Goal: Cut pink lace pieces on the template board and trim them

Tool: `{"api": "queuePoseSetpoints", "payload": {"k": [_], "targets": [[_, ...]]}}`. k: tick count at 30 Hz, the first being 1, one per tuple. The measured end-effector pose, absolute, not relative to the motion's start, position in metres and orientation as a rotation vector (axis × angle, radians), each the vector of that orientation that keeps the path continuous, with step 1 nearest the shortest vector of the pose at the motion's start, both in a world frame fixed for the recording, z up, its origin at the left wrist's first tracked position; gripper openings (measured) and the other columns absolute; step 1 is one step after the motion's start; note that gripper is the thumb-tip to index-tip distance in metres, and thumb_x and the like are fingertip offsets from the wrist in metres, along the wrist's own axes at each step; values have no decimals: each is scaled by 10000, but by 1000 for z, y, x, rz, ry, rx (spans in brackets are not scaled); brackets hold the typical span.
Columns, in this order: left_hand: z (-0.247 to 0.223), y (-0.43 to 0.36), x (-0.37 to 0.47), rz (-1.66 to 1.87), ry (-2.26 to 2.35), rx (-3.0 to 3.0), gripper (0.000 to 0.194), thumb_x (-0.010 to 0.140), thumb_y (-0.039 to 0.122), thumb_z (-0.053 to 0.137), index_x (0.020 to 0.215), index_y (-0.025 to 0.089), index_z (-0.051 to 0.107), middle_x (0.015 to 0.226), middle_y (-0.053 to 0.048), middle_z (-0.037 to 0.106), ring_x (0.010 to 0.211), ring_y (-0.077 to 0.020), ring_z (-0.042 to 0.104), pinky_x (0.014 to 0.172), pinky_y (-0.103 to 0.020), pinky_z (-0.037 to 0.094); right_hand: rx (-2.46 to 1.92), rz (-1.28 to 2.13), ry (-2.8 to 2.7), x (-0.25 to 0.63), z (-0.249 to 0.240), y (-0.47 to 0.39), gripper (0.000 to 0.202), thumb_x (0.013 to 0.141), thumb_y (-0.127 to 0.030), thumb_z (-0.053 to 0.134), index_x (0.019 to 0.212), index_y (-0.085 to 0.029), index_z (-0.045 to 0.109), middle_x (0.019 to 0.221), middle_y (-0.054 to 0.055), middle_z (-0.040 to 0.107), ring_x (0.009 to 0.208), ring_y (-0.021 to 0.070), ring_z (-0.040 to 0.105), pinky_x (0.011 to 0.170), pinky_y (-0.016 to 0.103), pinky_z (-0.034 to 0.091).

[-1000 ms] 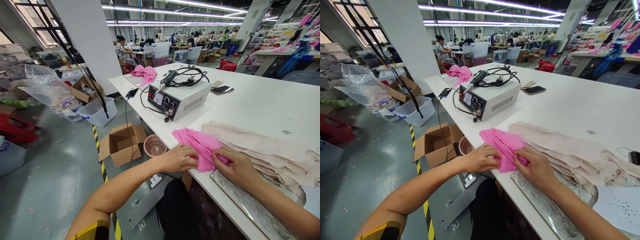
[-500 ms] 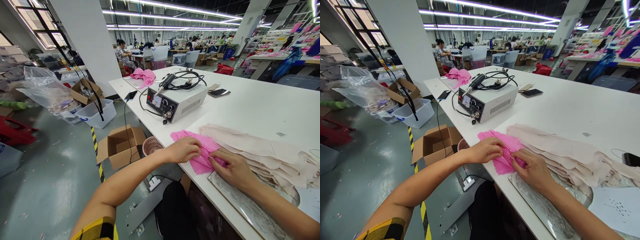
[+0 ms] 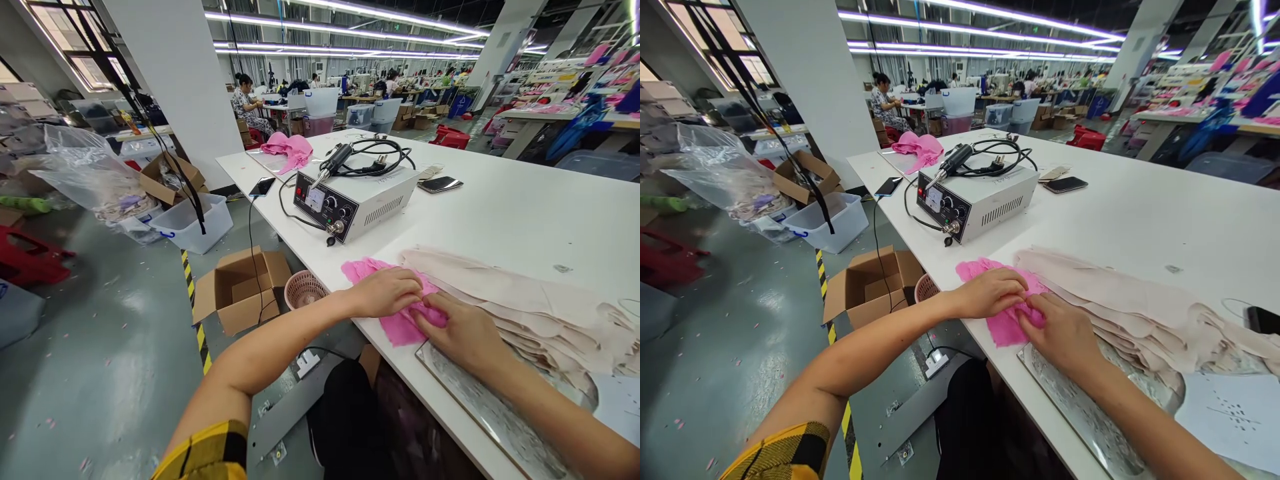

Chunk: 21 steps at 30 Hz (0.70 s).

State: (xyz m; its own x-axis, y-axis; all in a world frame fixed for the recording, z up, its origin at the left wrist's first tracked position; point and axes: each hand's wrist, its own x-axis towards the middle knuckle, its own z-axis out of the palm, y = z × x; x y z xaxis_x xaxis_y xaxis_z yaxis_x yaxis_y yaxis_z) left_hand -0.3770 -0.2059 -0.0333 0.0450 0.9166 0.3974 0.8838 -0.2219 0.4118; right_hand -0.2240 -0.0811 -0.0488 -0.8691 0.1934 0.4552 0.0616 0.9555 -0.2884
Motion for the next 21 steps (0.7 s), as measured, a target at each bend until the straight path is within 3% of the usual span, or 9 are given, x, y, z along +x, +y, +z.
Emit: {"api": "queuePoseSetpoints", "payload": {"k": [3,6,13,17,21], "targets": [[-33,-220,-379,997,1949,2192,167,953,219,516,979,125,651,1159,-159,637,1099,-206,582,982,-343,456,-193,389,-2604,-225,-53,-77,196,827,-378,512,773,-228,627,579,-18,601,455,150,524,473,265,387],[-35,-244,-381,973,1896,2202,143,929,232,574,939,142,685,1132,-143,654,1060,-198,602,966,-327,463,-200,426,-2589,-222,-56,-72,185,793,-344,499,831,-215,625,551,-27,578,408,139,484,460,263,407],[-44,-265,-379,765,1778,2257,151,872,306,676,963,200,733,1148,-115,668,1020,-200,605,932,-314,460,-211,507,-2593,-218,-50,-74,485,821,-247,484,1297,-215,569,525,-73,554,324,105,349,393,230,398],[-46,-252,-377,697,1764,2277,158,898,306,634,898,195,747,1122,-114,667,992,-198,596,906,-305,453,-187,532,-2622,-217,-50,-73,477,829,-250,486,1294,-224,590,610,-46,632,341,98,355,428,241,454],[-46,-247,-377,682,1736,2292,194,931,252,576,890,167,745,1071,-112,677,947,-176,602,879,-276,452,-165,530,-2624,-217,-52,-70,455,827,-260,477,1257,-219,621,523,-60,565,338,112,365,379,240,407]]}}
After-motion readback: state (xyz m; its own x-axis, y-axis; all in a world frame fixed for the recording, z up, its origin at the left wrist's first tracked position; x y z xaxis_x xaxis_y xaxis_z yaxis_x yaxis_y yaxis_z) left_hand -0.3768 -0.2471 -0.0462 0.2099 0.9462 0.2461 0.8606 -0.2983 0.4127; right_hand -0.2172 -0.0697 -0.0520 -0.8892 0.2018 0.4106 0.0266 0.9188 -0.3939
